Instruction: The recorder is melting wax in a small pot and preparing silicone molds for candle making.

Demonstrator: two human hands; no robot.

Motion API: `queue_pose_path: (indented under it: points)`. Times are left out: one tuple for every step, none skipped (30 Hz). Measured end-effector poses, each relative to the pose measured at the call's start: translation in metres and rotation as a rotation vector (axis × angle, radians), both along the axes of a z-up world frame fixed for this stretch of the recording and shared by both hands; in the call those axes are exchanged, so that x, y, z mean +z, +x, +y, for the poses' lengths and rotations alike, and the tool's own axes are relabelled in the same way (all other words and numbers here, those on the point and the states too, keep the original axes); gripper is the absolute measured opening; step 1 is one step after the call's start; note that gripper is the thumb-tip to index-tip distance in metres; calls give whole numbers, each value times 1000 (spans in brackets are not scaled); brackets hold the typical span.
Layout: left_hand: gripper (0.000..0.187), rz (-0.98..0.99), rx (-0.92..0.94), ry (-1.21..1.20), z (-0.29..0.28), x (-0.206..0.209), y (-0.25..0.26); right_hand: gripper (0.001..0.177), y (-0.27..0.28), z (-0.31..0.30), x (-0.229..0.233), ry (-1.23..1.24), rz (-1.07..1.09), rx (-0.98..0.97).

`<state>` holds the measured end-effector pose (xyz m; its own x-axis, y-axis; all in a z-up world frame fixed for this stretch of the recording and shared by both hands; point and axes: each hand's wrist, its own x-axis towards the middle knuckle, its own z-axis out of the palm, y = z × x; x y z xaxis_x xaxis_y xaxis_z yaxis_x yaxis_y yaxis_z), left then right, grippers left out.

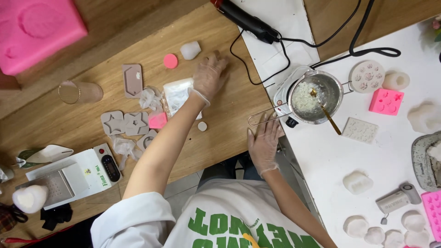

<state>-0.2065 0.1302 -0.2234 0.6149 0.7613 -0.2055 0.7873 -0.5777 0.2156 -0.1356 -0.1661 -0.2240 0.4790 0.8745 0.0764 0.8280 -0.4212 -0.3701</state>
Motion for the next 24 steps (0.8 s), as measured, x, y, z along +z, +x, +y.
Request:
queue_pose_path:
  points:
    - [35,1,0,-6,3,-9,-2,76,-4,6,-2,-6,1,0]
    - [40,26,-13,23,7,-17,-5,78,-8,14,-5,-17,-38,-28]
    - [45,51,-26,52,12,-25,-8,80,-12,22,-7,-28,-77,-57]
    - [45,54,-23,53,13,-21,-9,80,-15,28,-4,-27,-74,-54]
    - [31,41,-60,254,14,-16,-11,81,-19,35,0,-44,-32,7]
    - [22,31,-96,456,14,-11,-14,81,-24,40,4,-60,13,69]
    - [22,37,-93,456,19,-3,-19,81,-27,45,3,-60,18,74]
    - [21,32,-55,398,23,5,-20,82,-28,48,2,-110,17,182]
    - [19,28,-17,339,28,13,-22,84,-28,51,2,-161,17,291]
    - [19,27,-18,337,26,16,-22,84,-24,48,3,-164,17,289]
    - [29,6,-2,374,25,19,-22,81,-20,45,4,-118,68,432]
    - [42,-14,15,417,28,23,-24,79,-17,47,5,-66,118,576]
    - [42,-13,15,420,23,28,-29,79,-9,49,4,-62,118,576]
    - [42,-177,6,459,16,32,-36,73,-2,49,3,-46,188,566]
    - [42,-341,-4,497,9,37,-44,67,5,50,1,-30,257,555]
    - [42,-338,1,499,-5,51,-52,67,13,60,2,-30,258,562]
    - [38,-490,94,369,-19,65,-60,69,20,71,3,36,225,529]
    - [34,-642,186,242,-30,80,-66,73,29,85,3,108,189,497]
    - [34,-643,191,251,-49,90,-77,73,25,100,7,114,187,505]
    - [28,-722,359,103,-69,98,-85,72,24,116,12,-5,194,423]
    - [25,-797,523,-51,-89,106,-94,72,22,131,16,-123,199,340]
    - [25,-804,526,-43,-109,111,-104,72,18,143,14,-118,193,347]
    - [26,-784,630,-141,-129,116,-115,74,15,155,12,-157,133,342]
    - [27,-761,734,-237,-150,120,-126,76,10,168,9,-192,74,341]
